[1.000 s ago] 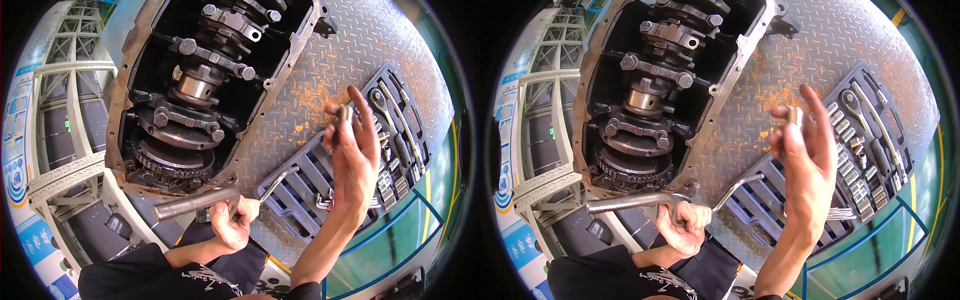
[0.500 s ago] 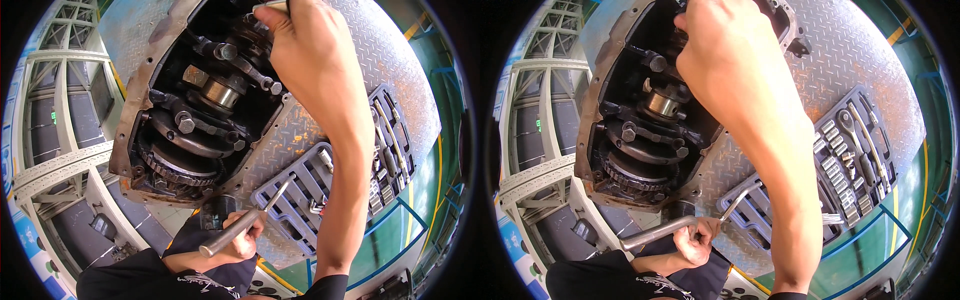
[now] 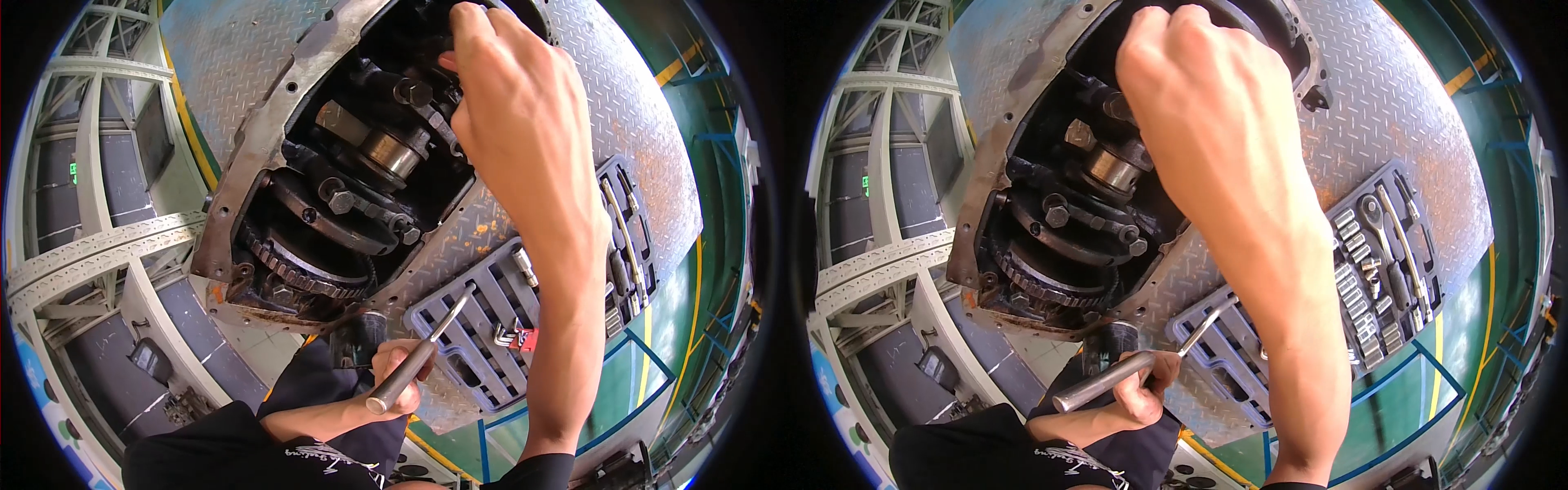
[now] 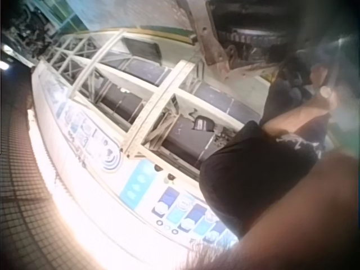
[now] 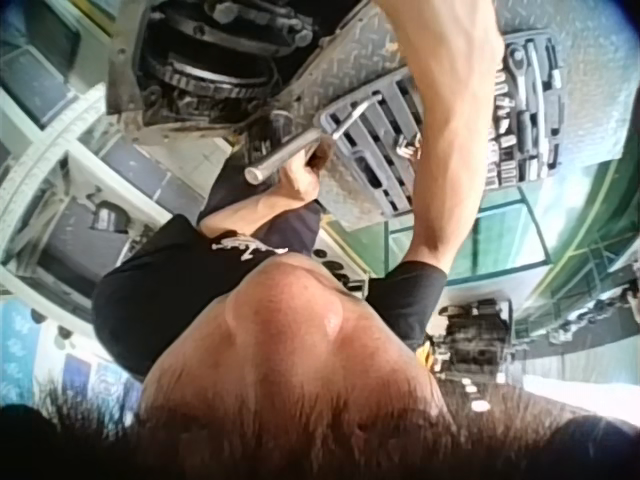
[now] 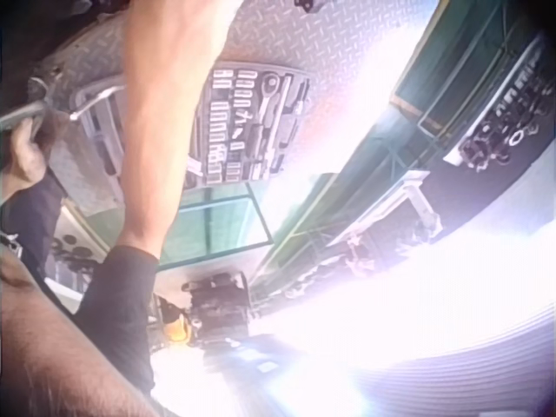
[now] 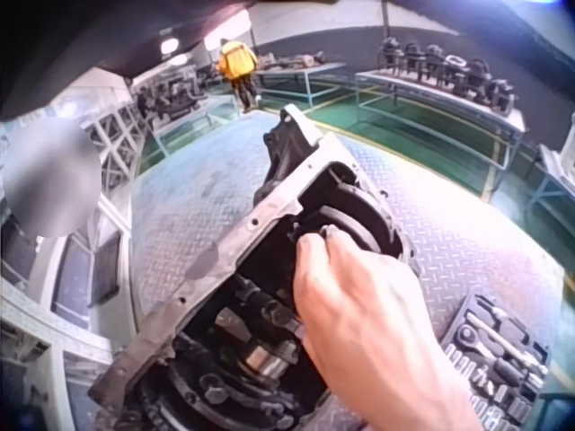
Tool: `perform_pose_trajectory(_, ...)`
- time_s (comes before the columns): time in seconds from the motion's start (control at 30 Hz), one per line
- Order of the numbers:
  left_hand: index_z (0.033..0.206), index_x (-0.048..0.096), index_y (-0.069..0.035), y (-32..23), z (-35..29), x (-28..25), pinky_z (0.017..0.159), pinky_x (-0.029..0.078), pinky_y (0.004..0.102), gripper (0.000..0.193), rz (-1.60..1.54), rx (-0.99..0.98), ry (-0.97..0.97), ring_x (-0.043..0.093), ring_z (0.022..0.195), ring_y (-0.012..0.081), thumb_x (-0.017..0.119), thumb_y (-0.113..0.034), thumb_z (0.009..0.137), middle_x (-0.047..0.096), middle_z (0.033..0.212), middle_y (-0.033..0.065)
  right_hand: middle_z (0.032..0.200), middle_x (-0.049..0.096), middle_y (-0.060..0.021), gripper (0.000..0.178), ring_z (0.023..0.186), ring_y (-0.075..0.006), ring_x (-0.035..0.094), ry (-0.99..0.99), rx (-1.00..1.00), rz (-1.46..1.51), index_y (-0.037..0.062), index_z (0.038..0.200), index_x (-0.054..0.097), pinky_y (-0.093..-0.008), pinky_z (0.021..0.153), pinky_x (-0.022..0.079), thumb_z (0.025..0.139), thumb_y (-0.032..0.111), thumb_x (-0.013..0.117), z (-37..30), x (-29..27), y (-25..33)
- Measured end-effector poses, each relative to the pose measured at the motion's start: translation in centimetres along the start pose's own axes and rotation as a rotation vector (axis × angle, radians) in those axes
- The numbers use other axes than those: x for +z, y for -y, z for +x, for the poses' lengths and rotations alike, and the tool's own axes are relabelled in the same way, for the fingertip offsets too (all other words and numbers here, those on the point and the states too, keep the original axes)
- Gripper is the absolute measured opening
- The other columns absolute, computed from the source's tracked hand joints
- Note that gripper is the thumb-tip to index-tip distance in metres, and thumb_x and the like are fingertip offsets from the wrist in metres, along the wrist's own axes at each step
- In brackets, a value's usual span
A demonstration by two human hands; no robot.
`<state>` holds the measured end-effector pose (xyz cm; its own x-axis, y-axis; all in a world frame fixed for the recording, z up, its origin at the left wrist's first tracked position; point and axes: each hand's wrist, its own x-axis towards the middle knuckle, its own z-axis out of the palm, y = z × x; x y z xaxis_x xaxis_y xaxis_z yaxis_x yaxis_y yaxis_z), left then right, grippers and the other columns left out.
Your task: Disassembling an engine block to remove a piston and connecting rod.
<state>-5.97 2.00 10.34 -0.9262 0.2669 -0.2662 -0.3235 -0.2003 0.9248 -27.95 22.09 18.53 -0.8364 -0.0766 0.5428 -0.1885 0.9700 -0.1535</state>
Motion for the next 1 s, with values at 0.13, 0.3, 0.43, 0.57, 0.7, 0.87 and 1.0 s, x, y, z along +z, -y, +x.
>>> perform_pose_trajectory(0.13, 0.055, 0.03, -0.006, -0.2, 0.2, 0.6, 0.042, 0.018, 0.0297, 0.059, 0.011, -0.003, -0.061, 0.026, 0.039, 0.0128, 0.037, -0.044, 0.1, 0.029, 0.045, 0.0049, 0.095, 0.064, -0.0213, 0.023, 0.09, -0.044, 0.062, 0.096, 0.12, 0.276, -0.001, 0.105, 0.06, -0.0487, 0.078, 0.05, 0.083, -0.004, 0.059, 0.4, -0.1, -0.9)
perform_pose_trajectory(0.3, 0.055, 0.035, -0.003, -0.3, 0.7, 1.4, 0.039, 0.017, 0.0282, 0.059, -0.035, 0.137, -0.124, 0.025, 0.036, 0.0113, 0.038, -0.039, 0.102, 0.031, 0.044, 0.0047, 0.089, 0.066, -0.019, 0.017, 0.077, -0.0413, 0.065, 0.116, 0.033, 0.137, 0.0004, 0.107, 0.058, -0.0469, 0.069, 0.051, 0.09, 0.003, 0.061, 0.4, 0.2, -1.1)
perform_pose_trajectory(0.43, 0.055, 0.033, -0.003, -0.1, 0.9, 1.3, 0.039, 0.017, 0.0279, 0.058, 0.012, 0.176, -0.128, 0.025, 0.035, 0.0111, 0.036, -0.035, 0.103, 0.03, 0.044, 0.0044, 0.081, 0.067, -0.0196, 0.016, 0.07, -0.0394, 0.066, 0.163, 0.106, 0.07, -0.0016, 0.104, 0.054, -0.0465, 0.063, 0.05, 0.094, 0.008, 0.061, 0.3, 0.2, -0.5)
perform_pose_trajectory(0.57, 0.056, 0.031, -0.003, 0.2, 0.7, 1.0, 0.038, 0.017, 0.0276, 0.058, 0.065, 0.191, -0.114, 0.026, 0.035, 0.0112, 0.034, -0.034, 0.105, 0.029, 0.044, 0.0047, 0.077, 0.067, -0.0211, 0.02, 0.068, -0.0381, 0.066, 0.15, 0.131, 0.125, -0.0035, 0.103, 0.051, -0.0459, 0.061, 0.049, 0.096, 0.013, 0.061, 0.5, -0.2, 0.0)
perform_pose_trajectory(0.7, 0.056, 0.031, -0.003, 0.6, 0.5, 1.0, 0.038, 0.018, 0.0277, 0.06, 0.156, 0.243, -0.15, 0.027, 0.035, 0.0115, 0.033, -0.034, 0.107, 0.03, 0.045, 0.0049, 0.075, 0.067, -0.022, 0.023, 0.067, -0.0397, 0.066, 0.07, 0.219, 0.134, -0.0028, 0.104, 0.051, -0.0486, 0.064, 0.049, 0.097, 0.016, 0.061, 0.9, 0.6, 0.8)
perform_pose_trajectory(0.87, 0.063, 0.041, 0.0, 1.0, 0.8, 1.1, 0.036, 0.023, 0.0275, 0.059, 0.061, 0.326, -0.113, 0.03, 0.035, 0.012, 0.033, -0.036, 0.109, 0.035, 0.047, 0.0062, 0.074, 0.067, -0.0221, 0.021, 0.07, -0.0424, 0.066, 0.032, 0.473, 0.265, -0.0028, 0.103, 0.051, -0.05, 0.068, 0.049, 0.097, 0.015, 0.059, 0.4, 1.5, 1.9)
perform_pose_trajectory(1.0, 0.07, 0.047, 0.002, 1.2, 0.8, 1.3, 0.035, 0.025, 0.0282, 0.057, 0.156, 0.439, -0.177, 0.031, 0.035, 0.0123, 0.036, -0.037, 0.109, 0.039, 0.049, 0.0072, 0.087, 0.07, -0.0203, 0.019, 0.08, -0.0431, 0.067, -0.056, 0.268, 0.213, 0.0014, 0.107, 0.052, -0.0495, 0.07, 0.049, 0.093, 0.009, 0.062, 0.2, 1.5, 1.4)
